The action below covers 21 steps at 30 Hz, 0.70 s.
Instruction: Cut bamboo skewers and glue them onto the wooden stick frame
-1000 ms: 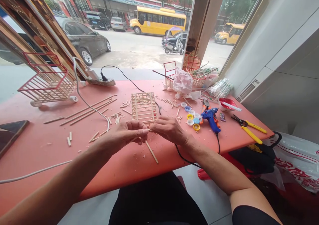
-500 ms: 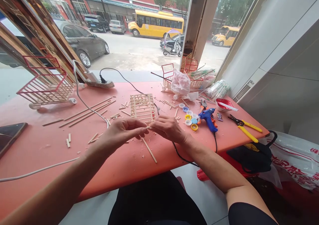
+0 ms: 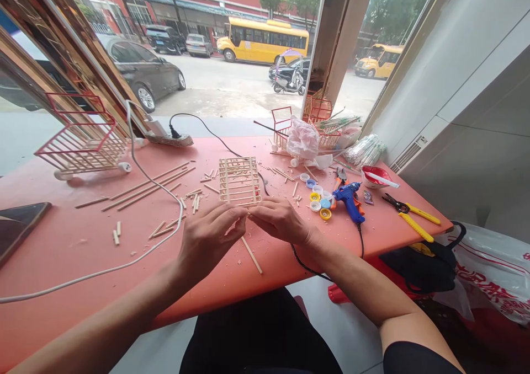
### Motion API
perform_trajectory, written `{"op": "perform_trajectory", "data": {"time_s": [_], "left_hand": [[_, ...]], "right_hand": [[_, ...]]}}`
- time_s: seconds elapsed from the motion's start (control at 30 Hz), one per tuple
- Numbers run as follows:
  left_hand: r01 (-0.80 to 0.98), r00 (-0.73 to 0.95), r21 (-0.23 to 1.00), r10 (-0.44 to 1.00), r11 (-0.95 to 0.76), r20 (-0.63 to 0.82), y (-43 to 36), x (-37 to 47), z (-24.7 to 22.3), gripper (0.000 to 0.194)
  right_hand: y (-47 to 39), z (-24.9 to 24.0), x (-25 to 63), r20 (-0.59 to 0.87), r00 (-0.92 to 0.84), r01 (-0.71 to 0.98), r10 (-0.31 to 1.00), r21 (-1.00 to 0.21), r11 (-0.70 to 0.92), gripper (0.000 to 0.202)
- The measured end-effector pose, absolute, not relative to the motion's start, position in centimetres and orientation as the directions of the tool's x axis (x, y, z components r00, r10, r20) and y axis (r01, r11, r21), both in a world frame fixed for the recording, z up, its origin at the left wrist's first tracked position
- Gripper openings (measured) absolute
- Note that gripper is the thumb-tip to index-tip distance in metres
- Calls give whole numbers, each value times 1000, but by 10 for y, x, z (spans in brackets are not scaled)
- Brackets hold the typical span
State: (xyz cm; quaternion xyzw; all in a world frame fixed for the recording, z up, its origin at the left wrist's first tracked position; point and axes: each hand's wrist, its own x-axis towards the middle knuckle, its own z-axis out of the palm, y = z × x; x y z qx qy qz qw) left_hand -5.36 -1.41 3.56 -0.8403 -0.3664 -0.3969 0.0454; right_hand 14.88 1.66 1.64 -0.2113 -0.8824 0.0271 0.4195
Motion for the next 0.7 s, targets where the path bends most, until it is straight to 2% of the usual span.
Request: {"op": "perform_trajectory", "data": {"time_s": [0.17, 0.3, 0.43, 0.57, 0.7], "left_hand": [[670, 447, 97, 505, -736, 738, -15, -53, 35, 27], [639, 431, 133, 495, -758, 755, -12, -53, 35, 24], [535, 355, 375, 604, -757, 714, -8, -56, 40, 13], [416, 327, 666, 785, -619, 526, -5, -59, 44, 8], [338, 323, 805, 864, -487, 387, -4, -61, 50, 7]], "right_hand": [[16, 15, 148, 725, -571, 337, 385, -221, 915, 14], [19, 14, 150, 729, -548, 362, 410, -236, 902, 16], [20, 15, 153, 705, -543, 392, 457, -269, 880, 16], [18, 18, 154, 663, -562, 396, 494, -309, 865, 20], [18, 21, 155, 665, -586, 362, 463, -297, 884, 23]]}}
